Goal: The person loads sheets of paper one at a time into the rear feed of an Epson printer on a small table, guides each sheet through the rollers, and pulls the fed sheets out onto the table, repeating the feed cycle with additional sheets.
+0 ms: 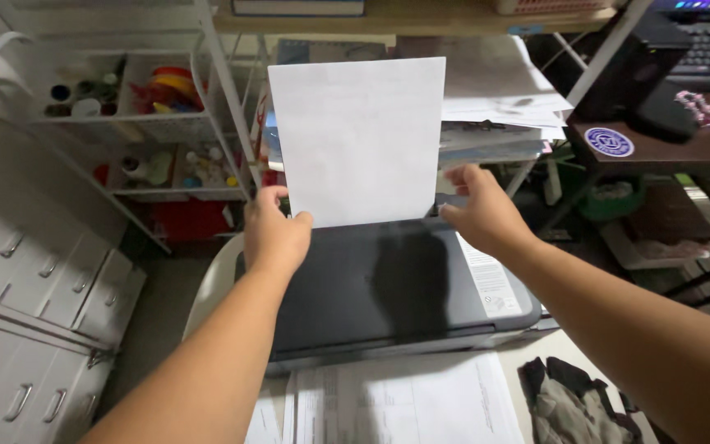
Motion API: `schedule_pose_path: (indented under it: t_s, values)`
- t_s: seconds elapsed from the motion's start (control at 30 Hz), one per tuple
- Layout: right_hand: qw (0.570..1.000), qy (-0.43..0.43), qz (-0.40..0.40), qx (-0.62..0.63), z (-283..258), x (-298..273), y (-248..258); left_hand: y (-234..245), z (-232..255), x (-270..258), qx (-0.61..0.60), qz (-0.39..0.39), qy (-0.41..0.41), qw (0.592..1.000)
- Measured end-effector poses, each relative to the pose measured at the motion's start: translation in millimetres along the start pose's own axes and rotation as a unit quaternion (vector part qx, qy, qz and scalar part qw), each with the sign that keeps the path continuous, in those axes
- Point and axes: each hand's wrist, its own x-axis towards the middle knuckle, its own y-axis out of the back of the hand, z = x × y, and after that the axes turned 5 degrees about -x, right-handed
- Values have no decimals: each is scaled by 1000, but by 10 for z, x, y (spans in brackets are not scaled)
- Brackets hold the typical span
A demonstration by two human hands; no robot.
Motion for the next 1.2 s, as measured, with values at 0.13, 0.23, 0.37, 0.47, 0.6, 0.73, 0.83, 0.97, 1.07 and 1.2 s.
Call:
schedule_pose_path:
  t_s: [0.13, 0.23, 0.37, 0.47, 0.6, 0.73, 0.83, 0.97, 1.07, 1.2]
  values:
    - [999, -20, -32, -14, -140, -241, 65, 125, -15, -120, -25, 0, -35, 999]
    - [997, -39, -70, -3, -205, -458, 97, 150, -16, -226, -35, -37, -14, 999]
    - [990, -66, -125, 11, -264, -721, 180, 164, -6, -423, -66, -83, -21, 994]
    - [985, -61, -156, 39, -233, -850, 241, 135, 24, -460, -91, -168, 23, 981]
    - [977, -43, -205, 39, -159, -1024, 274, 82, -35, -613, -55, -257, 74, 962]
    - [972, -16, -226, 64, -90, -1299, 302, 131, -225, -942, -54, -280, 131, 949]
    - [966, -6, -247, 72, -34, -1517, 313, 141, -391, -1167, -39, -286, 159, 944]
    - [957, -18, -287, 34, 70, -1822, 286, 127, -678, -1419, -19, -260, 180, 949]
    - [950, -22, -311, 30, 171, -2009, 221, 85, -951, -1554, 3, -232, 164, 959]
    - [943, -55, -329, 15, 258, -2205, 106, 83, -1285, -1712, 34, -191, 177, 965]
